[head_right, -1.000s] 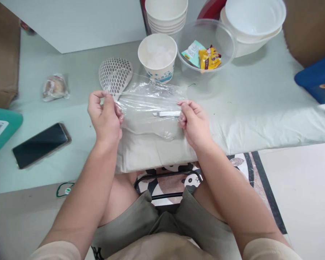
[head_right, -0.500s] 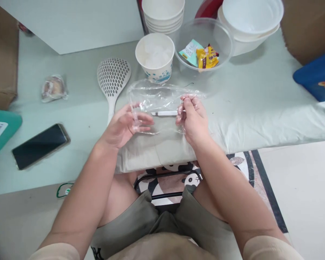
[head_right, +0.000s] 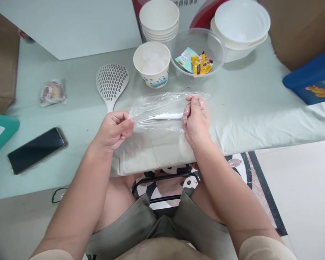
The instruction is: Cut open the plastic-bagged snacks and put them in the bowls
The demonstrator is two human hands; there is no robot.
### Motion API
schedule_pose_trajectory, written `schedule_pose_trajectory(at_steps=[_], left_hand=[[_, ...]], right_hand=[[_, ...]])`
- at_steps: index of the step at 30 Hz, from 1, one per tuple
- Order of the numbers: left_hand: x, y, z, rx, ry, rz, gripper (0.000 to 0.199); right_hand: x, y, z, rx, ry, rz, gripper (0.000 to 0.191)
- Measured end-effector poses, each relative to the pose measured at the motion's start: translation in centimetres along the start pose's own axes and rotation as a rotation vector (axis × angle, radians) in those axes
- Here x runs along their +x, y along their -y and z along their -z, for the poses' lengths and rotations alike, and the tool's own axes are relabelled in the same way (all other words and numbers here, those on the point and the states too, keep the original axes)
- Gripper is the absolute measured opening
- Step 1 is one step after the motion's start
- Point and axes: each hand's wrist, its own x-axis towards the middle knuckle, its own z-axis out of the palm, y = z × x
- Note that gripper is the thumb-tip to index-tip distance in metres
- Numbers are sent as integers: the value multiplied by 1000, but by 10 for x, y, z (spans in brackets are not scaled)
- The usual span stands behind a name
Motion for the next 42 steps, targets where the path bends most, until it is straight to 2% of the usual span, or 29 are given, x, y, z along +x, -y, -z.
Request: schedule_pose_trajectory(at_steps=[4,8,13,17,20,24,28,30,34,36,42], left_hand=[[4,6,-1,-109,42,-59,45],[4,7,-6,-270,-4,-97,41],[2,4,-9,-447,22,34,53],[6,6,-7,-346,2,85,63],[12,9,-6,-283,-114,40,50],[16,10,-6,-292,-300,-64,26],[16,7,-5,-289,-426,-91,25],[16,7,-4,-299,-427,-80,26],[15,8,-3,-310,-277,-6,30],[14,8,-3,-270,-241,2,36],[14,4,0,-196,-377,-93,29]], right_hand=[[-1,5,-2,32,-48,2,43],[-1,4,-2,38,-49,-2,45],[0,-3,1,2,22,49,51],[2,-9,3,-43,60,86,54],[4,-12,6,-85,84,146,54],[6,-14,9,-115,55,190,53],[5,-12,9,-113,22,201,54],[5,-11,7,-122,14,197,54],[4,-11,6,-129,30,184,53],[4,-10,7,-134,34,184,52],[5,-8,9,-132,11,188,52]])
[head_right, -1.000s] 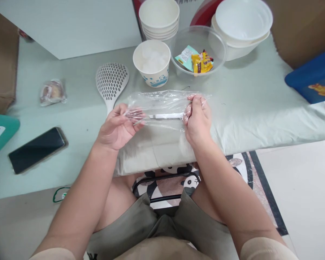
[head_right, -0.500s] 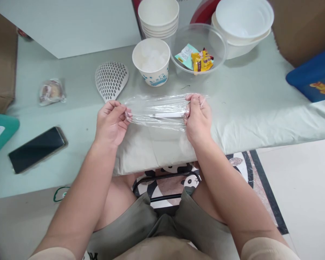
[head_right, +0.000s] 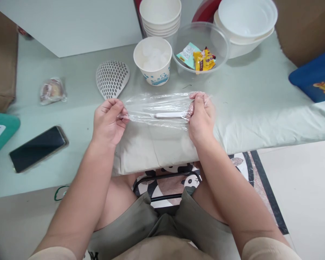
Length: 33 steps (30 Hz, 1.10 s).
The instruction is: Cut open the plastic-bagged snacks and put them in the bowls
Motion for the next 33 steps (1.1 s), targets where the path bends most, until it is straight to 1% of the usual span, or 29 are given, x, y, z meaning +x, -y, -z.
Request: schedule_pose_trajectory(at_steps=[6,8,9,10,12,15,18,20,23,26,27,29,31,33], left_hand=[[1,-2,0,-50,-71,-61,21],[2,-2,0,-112,-86,-47,18],[2,-2,1,-144,-71,-25,17],[2,-2,2,-171,-37,4,15],[2,-1,3,-204,69,62,17],[-3,1,3,-239,203,158,33],[-7,1,2,-267,258,249,51],[-8,0,3,-255,291,282,59],[-5,-1,5,-217,339,314,63],[-3,-1,9,-134,426,355,67],[-3,-1,10,-96,464,357,64],[-4,-1,11,-29,506,328,49],[-5,-2,11,0,475,270,37],[-5,-4,11,5,393,216,32]], right_hand=[[-1,5,-2,46,-32,-43,51],[-1,8,-3,86,-46,-76,51],[-1,10,-3,109,-42,-95,50],[-2,12,-4,128,-31,-118,49],[-4,19,-5,151,14,-181,47],[-8,29,-6,185,104,-300,41],[-12,36,-4,250,202,-376,34],[-14,38,-1,280,274,-413,34],[-15,36,3,274,366,-456,38],[-16,33,5,203,395,-468,44],[-17,32,4,182,402,-466,46],[-16,31,2,163,407,-461,48],[-15,30,0,160,391,-451,47],[-13,28,-2,161,347,-428,45]])
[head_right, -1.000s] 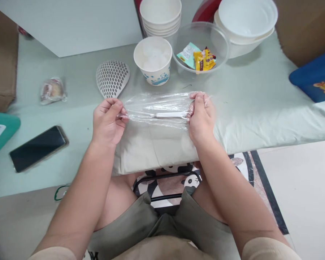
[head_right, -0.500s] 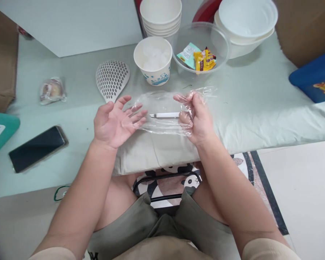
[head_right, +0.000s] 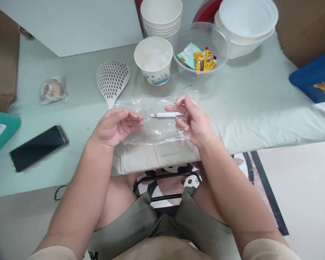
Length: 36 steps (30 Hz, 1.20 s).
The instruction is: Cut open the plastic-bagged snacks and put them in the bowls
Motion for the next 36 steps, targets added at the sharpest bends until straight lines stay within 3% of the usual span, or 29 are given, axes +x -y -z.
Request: schedule_pose_trajectory(at_steps=[6,12,16,20,25,27,30,33,36], left_hand=[[3,-5,0,0,-237,-131,30],[6,0,2,55,-275,-288,24],[11,7,7,123,-368,-422,19],[13,7,12,304,-461,-605,13],[8,5,10,309,-331,-623,13],[10,7,11,245,-301,-673,16],[17,9,15,152,-307,-757,22],[19,8,19,74,-279,-708,22],[15,5,19,68,-222,-600,29]], right_hand=[[11,-5,3,-52,-128,115,43],[17,-10,6,-99,-276,264,46],[17,-14,10,-98,-303,367,44],[17,-15,12,-127,-298,374,39],[20,-22,17,-168,-258,451,34],[23,-27,23,-283,-216,539,33],[28,-33,35,-563,-126,725,47],[29,-34,42,-838,-66,844,58],[29,-31,43,-1011,-90,882,40]])
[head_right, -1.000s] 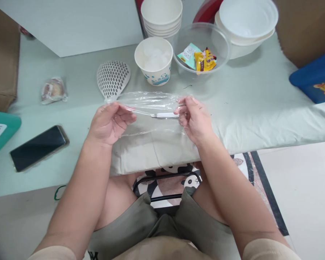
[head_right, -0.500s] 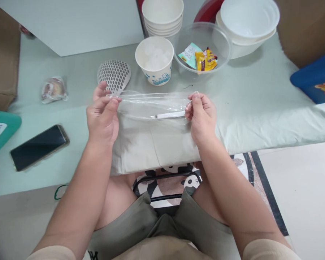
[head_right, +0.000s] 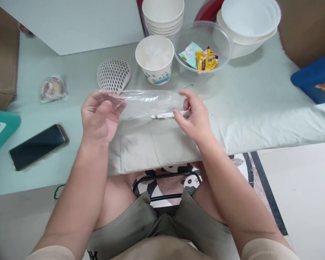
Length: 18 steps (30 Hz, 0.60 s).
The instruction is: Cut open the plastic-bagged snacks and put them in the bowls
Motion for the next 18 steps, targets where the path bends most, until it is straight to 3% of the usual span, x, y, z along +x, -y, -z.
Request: schedule_pose_trajectory(at_steps=[3,5,8,18], left_hand=[[-3,-4,-1,17,28,59,35],[-4,-6,-2,8,31,76,35],[-4,-9,-4,2,23,100,32],[-6,-9,-13,-34,-76,234,22]], right_hand=[[4,3,1,-57,-41,7,11],[5,5,2,-36,-82,-3,5],[5,10,4,105,-76,-68,14],[10,31,-1,870,-17,-594,42]])
